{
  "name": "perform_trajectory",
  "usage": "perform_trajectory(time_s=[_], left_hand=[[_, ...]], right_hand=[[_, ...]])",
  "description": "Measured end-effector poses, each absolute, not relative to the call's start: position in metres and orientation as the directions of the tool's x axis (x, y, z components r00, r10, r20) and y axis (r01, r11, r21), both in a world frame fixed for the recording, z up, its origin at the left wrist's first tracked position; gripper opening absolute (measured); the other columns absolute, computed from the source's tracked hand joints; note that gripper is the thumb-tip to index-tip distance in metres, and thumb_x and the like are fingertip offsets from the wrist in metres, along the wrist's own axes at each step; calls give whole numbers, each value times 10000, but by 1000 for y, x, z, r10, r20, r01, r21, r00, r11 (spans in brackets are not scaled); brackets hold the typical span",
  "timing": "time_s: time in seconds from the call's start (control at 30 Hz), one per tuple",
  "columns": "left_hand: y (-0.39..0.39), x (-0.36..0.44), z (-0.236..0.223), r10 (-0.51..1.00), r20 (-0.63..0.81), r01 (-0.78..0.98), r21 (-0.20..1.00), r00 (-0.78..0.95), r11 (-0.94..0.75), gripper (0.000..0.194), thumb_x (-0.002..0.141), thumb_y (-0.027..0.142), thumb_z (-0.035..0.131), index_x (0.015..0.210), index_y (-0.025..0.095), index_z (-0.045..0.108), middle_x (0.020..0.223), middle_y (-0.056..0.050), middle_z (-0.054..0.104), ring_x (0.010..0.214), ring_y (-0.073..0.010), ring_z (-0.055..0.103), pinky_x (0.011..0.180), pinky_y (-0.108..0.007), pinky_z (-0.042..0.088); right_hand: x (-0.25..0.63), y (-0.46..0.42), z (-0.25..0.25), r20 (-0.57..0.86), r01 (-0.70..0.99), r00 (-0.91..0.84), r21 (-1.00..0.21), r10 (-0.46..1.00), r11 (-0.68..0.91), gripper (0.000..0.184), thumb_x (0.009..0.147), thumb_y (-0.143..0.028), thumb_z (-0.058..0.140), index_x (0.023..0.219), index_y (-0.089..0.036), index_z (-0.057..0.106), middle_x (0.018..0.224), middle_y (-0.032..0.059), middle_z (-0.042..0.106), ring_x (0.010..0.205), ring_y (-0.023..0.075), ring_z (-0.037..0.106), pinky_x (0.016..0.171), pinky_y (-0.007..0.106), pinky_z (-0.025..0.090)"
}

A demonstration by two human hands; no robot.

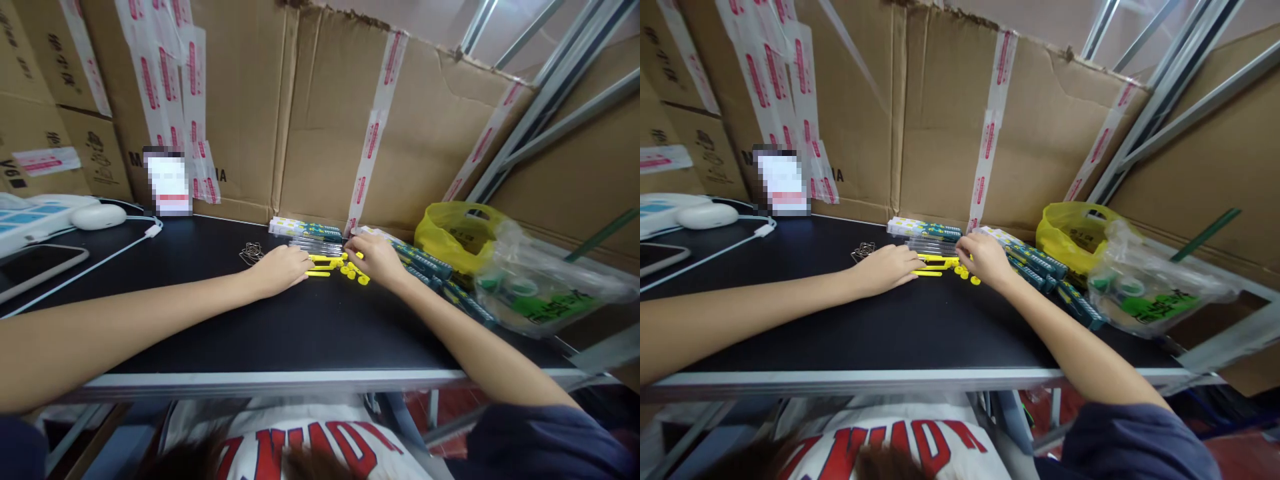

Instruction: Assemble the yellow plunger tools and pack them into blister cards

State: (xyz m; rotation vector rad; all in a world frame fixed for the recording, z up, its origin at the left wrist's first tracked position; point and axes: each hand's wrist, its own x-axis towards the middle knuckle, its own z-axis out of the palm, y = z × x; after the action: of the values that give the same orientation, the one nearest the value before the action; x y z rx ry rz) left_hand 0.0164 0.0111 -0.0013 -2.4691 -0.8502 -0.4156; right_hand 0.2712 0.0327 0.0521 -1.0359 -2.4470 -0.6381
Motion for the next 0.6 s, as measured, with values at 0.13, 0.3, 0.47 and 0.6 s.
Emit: perform_trajectory(time_s=[0.13, 0.3, 0.47, 0.6], left_hand=[[15, 14, -1, 528, 430, 671, -326, 732, -666, 235, 923, 286, 520, 1083, 189, 662, 991, -89, 677, 928, -228, 585, 726, -316, 412], [9, 15, 1, 516, 400, 651, -405, 757, -642, 210, 931, 196, 477, 962, 145, 678, 887, -109, 671, 845, -212, 593, 667, -302, 424], [3, 17, 3, 538, 406, 674, -457, 739, -581, 192, 922, 159, 461, 909, 116, 648, 880, -116, 637, 783, -203, 587, 577, -286, 421], [2, 16, 3, 502, 470, 688, -483, 726, -542, 170, 914, 137, 456, 908, 114, 625, 932, -121, 616, 834, -216, 575, 554, -283, 415]], right_hand=[[285, 45, 53, 560, 813, -554, 207, 616, 544, 177, 894, -253, 487, 815, -196, 635, 768, 61, 648, 720, 197, 563, 679, 300, 377], [288, 43, 58, 460, 819, -563, 201, 687, 537, 128, 849, -232, 539, 786, -199, 645, 757, 51, 653, 698, 190, 564, 636, 292, 370], [278, 32, 54, 294, 739, -673, 226, 679, 635, 138, 847, -315, 587, 819, -201, 659, 807, 66, 680, 792, 219, 598, 684, 305, 396], [271, 30, 43, 205, 705, -703, 328, 681, 629, 167, 840, -309, 605, 931, -181, 660, 886, 101, 683, 848, 248, 599, 712, 322, 397]])
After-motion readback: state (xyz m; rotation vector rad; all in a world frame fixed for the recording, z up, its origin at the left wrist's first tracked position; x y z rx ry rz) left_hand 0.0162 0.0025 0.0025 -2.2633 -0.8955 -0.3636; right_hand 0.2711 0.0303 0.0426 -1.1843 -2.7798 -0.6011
